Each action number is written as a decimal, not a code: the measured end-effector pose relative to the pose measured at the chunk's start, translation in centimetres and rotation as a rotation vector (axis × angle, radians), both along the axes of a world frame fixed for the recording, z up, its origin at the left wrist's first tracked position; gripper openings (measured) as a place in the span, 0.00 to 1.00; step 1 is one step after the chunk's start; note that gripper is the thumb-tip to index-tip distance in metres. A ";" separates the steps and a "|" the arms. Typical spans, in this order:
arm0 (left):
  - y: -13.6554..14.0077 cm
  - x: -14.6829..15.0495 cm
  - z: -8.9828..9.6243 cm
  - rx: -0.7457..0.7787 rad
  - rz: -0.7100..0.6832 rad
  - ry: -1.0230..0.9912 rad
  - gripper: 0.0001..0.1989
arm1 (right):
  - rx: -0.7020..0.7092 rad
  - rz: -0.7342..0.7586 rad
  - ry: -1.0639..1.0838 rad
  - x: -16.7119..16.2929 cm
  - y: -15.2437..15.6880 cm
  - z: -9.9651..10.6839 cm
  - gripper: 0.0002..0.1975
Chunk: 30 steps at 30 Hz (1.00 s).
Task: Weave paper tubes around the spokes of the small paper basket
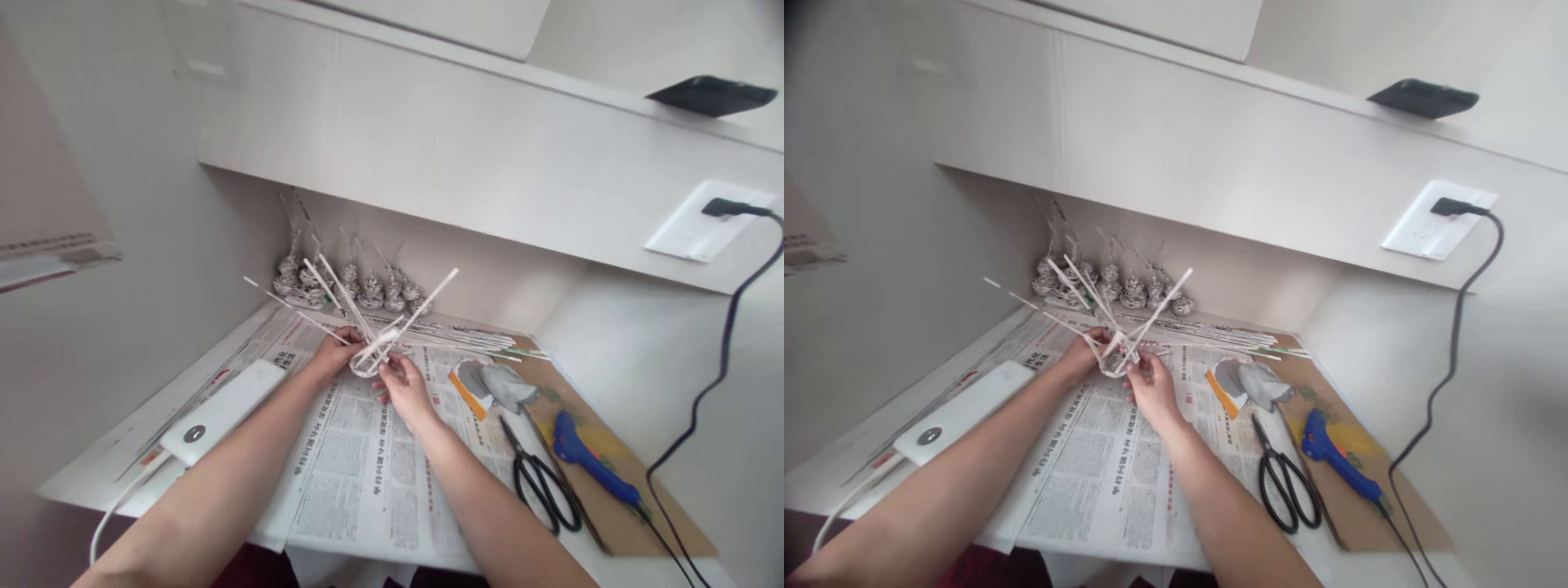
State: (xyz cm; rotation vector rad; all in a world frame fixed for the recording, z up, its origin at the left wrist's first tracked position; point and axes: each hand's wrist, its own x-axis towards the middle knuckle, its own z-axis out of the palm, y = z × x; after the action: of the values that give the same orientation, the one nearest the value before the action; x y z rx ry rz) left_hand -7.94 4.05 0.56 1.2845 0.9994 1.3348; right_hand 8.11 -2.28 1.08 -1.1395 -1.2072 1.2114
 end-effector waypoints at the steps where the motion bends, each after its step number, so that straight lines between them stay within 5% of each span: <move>1: -0.1 0.3 -0.2 0.040 0.012 0.050 0.13 | 0.009 -0.016 -0.016 0.2 0.1 -0.4 0.22; 9: -1.7 2.4 -0.5 0.197 0.072 0.397 0.07 | 0.020 -0.138 -0.194 1.9 0.4 -0.9 0.15; 16: -2.6 3.0 -0.1 0.222 0.093 0.474 0.06 | 0.301 -0.241 -0.453 2.8 0.6 -1.1 0.06; 30: -2.5 2.8 -0.3 0.276 0.137 0.573 0.04 | 0.074 -0.126 -0.196 2.6 1.0 -1.7 0.13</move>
State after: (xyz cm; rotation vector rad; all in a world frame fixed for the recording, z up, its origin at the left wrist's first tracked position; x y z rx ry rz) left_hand -5.15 1.51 0.30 1.9023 1.3414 1.2611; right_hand 10.68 -1.24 -0.61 -1.2815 -1.2949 0.9706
